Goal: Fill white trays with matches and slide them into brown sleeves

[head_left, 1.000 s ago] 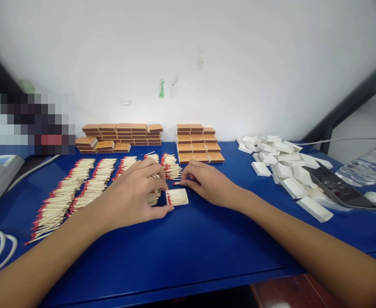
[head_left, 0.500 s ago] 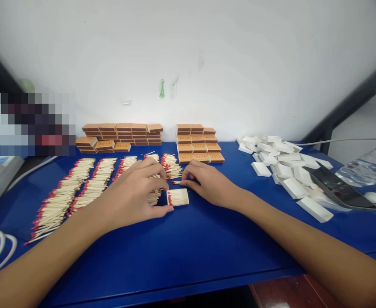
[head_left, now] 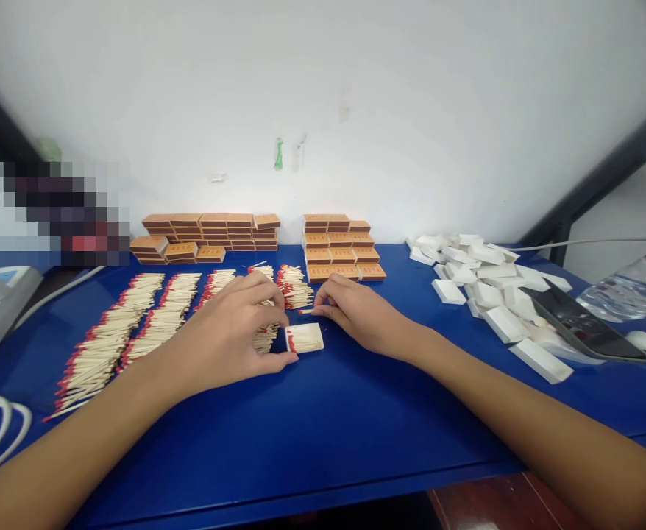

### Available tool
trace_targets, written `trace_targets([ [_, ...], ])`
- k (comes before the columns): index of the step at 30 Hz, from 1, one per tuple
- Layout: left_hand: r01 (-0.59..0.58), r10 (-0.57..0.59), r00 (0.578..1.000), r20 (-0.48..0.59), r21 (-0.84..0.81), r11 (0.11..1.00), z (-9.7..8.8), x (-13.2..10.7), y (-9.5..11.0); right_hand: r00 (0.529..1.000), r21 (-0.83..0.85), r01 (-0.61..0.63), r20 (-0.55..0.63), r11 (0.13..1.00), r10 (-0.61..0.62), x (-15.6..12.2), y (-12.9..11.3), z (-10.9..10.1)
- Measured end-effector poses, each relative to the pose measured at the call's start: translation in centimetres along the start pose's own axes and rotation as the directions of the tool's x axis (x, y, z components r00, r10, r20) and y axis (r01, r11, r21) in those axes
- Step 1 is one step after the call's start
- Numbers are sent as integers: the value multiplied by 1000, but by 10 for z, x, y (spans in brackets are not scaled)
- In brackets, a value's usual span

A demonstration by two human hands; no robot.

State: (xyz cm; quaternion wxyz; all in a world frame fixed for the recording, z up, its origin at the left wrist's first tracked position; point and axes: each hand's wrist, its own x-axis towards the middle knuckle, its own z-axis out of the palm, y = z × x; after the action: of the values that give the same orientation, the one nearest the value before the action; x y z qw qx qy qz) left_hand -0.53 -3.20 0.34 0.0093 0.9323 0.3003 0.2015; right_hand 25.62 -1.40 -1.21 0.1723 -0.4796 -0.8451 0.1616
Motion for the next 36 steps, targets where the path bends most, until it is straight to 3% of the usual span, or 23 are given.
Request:
trace_targets([
  [6, 4, -4, 1000, -11, 4, 1000, 1, 0, 0, 990, 26, 114, -85, 993, -111, -10, -9, -9],
  [13, 6, -6, 1000, -19, -5, 1000, 0, 1, 1, 979, -113, 201, 57, 973, -195, -22, -25, -4],
  [19, -8, 8, 1000, -6, 3, 1000, 2, -1, 1, 973, -98, 188, -119, 977, -199, -9, -5, 0],
  [26, -10, 10, 1000, -19, -5, 1000, 2, -1, 1, 974, -67, 209, -74, 976, -213, 6, 10, 18],
  [36, -17, 17, 1000, -13, -8, 1000, 0, -1, 4, 980, -10, 184, -70, 983, -184, 2, 8, 11],
])
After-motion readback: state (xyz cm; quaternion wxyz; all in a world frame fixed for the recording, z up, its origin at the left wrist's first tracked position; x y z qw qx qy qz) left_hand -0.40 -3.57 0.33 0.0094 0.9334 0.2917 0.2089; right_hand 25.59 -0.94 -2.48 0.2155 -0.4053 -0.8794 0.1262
